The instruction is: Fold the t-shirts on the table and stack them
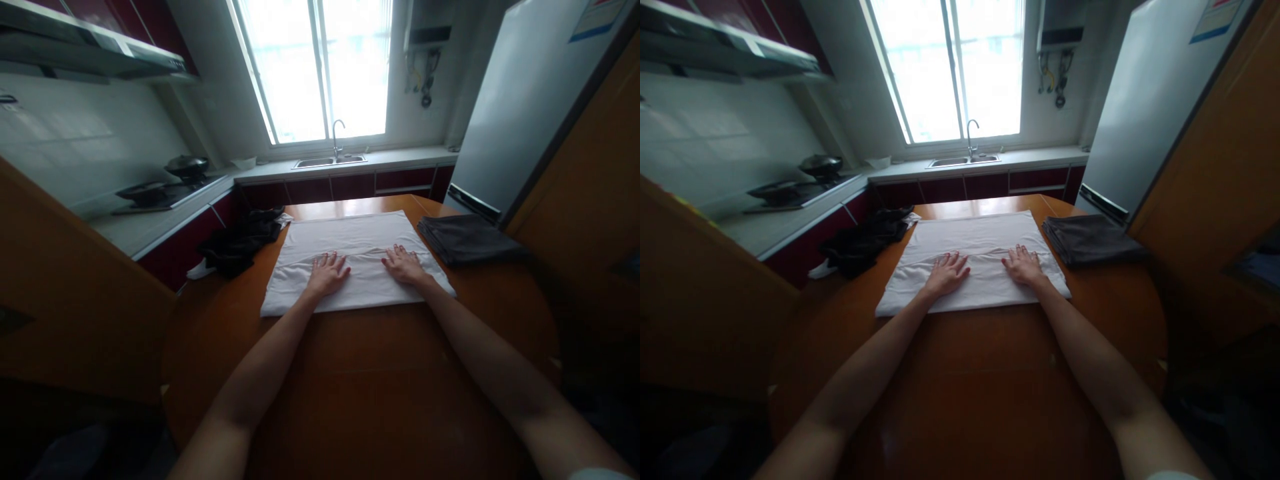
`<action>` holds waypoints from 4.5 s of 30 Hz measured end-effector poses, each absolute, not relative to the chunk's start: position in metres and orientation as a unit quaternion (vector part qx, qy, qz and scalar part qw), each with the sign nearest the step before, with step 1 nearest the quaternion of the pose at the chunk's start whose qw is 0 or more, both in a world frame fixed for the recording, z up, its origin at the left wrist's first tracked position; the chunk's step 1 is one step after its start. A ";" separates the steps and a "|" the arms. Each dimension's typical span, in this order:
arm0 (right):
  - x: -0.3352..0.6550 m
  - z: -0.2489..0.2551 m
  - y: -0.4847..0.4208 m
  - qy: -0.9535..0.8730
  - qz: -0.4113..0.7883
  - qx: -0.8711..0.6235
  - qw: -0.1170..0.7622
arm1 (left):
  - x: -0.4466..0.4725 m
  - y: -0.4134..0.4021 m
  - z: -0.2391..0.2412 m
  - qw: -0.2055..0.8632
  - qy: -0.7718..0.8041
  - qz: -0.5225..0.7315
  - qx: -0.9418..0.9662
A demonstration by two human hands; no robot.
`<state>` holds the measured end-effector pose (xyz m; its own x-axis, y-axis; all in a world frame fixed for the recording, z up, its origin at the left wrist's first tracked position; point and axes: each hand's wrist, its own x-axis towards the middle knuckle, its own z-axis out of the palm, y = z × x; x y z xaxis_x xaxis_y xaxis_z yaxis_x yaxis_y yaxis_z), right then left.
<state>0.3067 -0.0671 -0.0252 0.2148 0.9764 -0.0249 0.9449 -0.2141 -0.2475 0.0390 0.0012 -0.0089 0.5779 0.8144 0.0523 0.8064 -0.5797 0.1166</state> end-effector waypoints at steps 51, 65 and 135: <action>0.348 -0.020 -0.154 -0.739 -0.033 -0.657 0.149 | -0.111 -0.012 0.004 0.060 0.380 0.134 0.913; 0.386 -0.007 -0.237 -0.823 -0.117 -0.536 0.148 | -0.198 -0.064 0.036 0.036 0.309 0.103 0.945; 0.366 -0.018 -0.248 -0.581 0.157 -0.699 0.386 | -0.218 -0.127 0.002 0.182 0.572 0.335 0.727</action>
<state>0.3663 -0.2478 -0.0176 0.2756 0.9337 0.2288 0.6910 -0.0269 -0.7223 -0.2181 -0.1271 0.0022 0.1222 0.9528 0.2778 0.7089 -0.2797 0.6475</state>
